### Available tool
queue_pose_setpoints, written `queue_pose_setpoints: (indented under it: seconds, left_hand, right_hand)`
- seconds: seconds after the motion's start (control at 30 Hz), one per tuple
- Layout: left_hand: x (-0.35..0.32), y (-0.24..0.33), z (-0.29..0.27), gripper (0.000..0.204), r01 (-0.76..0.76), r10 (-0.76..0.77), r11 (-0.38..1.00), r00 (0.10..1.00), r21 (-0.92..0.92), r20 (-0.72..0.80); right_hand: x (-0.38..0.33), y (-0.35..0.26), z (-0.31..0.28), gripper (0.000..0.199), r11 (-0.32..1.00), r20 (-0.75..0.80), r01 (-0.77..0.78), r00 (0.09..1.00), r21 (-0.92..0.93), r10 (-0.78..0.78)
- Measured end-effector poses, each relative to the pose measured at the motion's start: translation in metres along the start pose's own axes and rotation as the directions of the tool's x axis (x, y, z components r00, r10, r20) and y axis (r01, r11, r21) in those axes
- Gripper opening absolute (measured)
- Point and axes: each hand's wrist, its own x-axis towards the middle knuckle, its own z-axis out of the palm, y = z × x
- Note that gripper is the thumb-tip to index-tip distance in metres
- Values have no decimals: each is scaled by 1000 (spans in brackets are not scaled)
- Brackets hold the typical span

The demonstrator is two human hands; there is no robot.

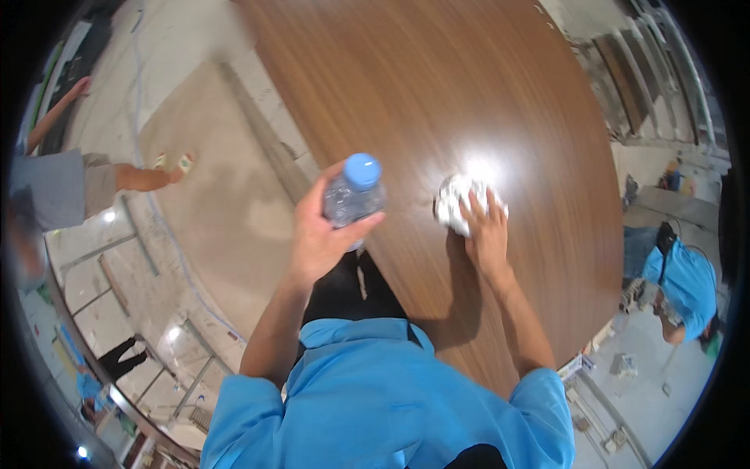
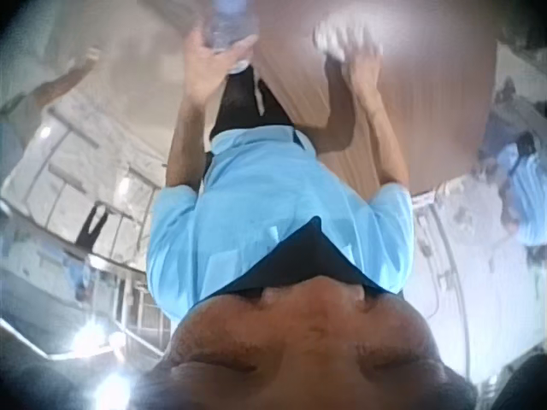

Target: The person wipes a large wooden tabletop with a white cloth while holding a water bottle. They repeatedly pour water onto the surface and wipe it down across multiple areas.

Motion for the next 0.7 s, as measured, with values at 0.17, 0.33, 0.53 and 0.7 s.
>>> queue_pose_setpoints:
  seconds: [0.17,0.33,0.53,0.7]
  left_hand:
    - [3,-6,-10,69,7,-7,1000,998,-4,-59]
    - [3,10,-17,66,-20,20,998,1000,62,5]
    - [-4,18,-25,64,-69,70,997,997,24,-44]
    - [-16,27,-34,64,-107,111,992,992,64,-57]
  right_hand:
    - [-3,-2,-1,74,994,151,-92,984,-55,99]
    - [81,-14,9,71,996,-92,84,992,-33,-87]
    - [10,-16,-11,65,997,155,22,988,-67,-12]
    - [72,-32,1,64,988,-128,146,982,51,-138]
